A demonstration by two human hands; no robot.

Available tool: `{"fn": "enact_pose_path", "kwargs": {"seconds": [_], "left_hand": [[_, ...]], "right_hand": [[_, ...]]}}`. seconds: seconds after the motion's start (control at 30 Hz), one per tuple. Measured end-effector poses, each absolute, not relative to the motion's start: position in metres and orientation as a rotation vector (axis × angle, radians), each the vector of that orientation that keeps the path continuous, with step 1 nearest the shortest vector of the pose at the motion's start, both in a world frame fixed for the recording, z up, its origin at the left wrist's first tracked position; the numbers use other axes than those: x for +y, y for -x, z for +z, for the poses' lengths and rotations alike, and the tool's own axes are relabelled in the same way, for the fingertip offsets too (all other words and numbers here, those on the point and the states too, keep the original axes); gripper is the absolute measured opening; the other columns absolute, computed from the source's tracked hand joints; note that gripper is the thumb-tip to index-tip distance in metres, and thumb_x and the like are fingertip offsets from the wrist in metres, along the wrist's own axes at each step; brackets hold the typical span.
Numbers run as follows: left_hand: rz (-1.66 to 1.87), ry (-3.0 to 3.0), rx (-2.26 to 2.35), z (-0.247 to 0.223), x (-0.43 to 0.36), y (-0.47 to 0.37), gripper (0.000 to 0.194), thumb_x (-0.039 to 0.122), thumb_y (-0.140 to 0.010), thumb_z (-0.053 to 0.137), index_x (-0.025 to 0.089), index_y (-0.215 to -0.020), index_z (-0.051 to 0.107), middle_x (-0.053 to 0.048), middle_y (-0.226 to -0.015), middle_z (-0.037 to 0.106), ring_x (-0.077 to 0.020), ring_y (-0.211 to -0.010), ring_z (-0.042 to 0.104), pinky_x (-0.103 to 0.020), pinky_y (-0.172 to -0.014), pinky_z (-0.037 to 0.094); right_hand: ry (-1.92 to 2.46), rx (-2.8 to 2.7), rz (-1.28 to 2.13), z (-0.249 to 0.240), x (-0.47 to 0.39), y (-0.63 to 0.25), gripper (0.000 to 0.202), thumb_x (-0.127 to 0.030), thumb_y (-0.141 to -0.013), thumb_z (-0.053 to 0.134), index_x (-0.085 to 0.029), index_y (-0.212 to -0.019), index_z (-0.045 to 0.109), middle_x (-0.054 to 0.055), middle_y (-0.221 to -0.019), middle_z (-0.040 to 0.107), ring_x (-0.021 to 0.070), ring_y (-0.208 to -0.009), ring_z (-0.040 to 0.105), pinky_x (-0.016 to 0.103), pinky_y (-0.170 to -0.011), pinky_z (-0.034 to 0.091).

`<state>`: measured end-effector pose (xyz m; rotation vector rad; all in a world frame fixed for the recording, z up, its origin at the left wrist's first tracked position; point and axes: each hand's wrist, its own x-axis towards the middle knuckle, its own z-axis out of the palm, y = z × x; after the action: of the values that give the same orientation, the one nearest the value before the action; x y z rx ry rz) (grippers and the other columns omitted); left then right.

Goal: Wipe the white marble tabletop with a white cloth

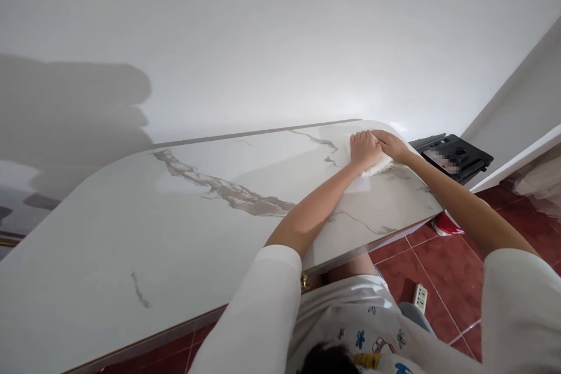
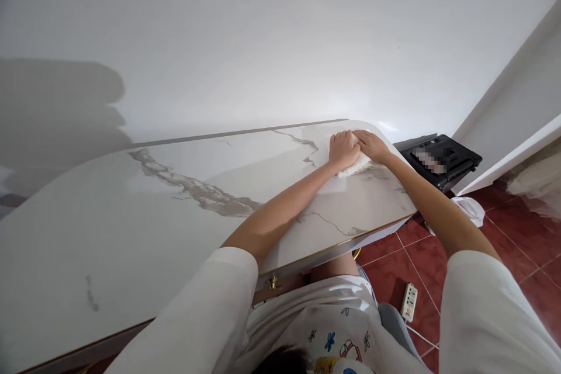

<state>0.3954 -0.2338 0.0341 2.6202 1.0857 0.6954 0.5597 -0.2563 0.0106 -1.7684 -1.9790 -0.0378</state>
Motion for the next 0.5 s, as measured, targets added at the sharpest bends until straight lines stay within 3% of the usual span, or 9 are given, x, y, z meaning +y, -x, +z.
{"fn": "enact_pose_path", "kwargs": {"seconds": [0.2, 0.5], "left_hand": [[0.696, -2.638, 1.161, 0.032, -0.173, -0.400, 0.037, 0.023, -0.096, 0.037, 0.010, -0.126, 0.055, -0.016, -0.132, 0.062, -0.0275, -0.125, 0.052, -0.039, -0.109, 0.032], [0.690, -2.652, 1.191, 0.033, -0.123, -0.407, 0.040, 0.023, -0.097, 0.036, 0.009, -0.130, 0.053, -0.017, -0.134, 0.061, -0.0280, -0.127, 0.051, -0.039, -0.111, 0.030]], "right_hand": [[1.804, -1.982, -0.033, 0.014, -0.192, -0.558, 0.054, -0.026, -0.091, 0.035, -0.016, -0.139, 0.057, 0.008, -0.147, 0.056, 0.0261, -0.137, 0.050, 0.046, -0.117, 0.039], [1.821, -1.941, 0.001, 0.018, -0.141, -0.557, 0.054, -0.027, -0.091, 0.036, -0.020, -0.140, 0.058, 0.005, -0.147, 0.057, 0.0263, -0.137, 0.050, 0.047, -0.115, 0.040]]}}
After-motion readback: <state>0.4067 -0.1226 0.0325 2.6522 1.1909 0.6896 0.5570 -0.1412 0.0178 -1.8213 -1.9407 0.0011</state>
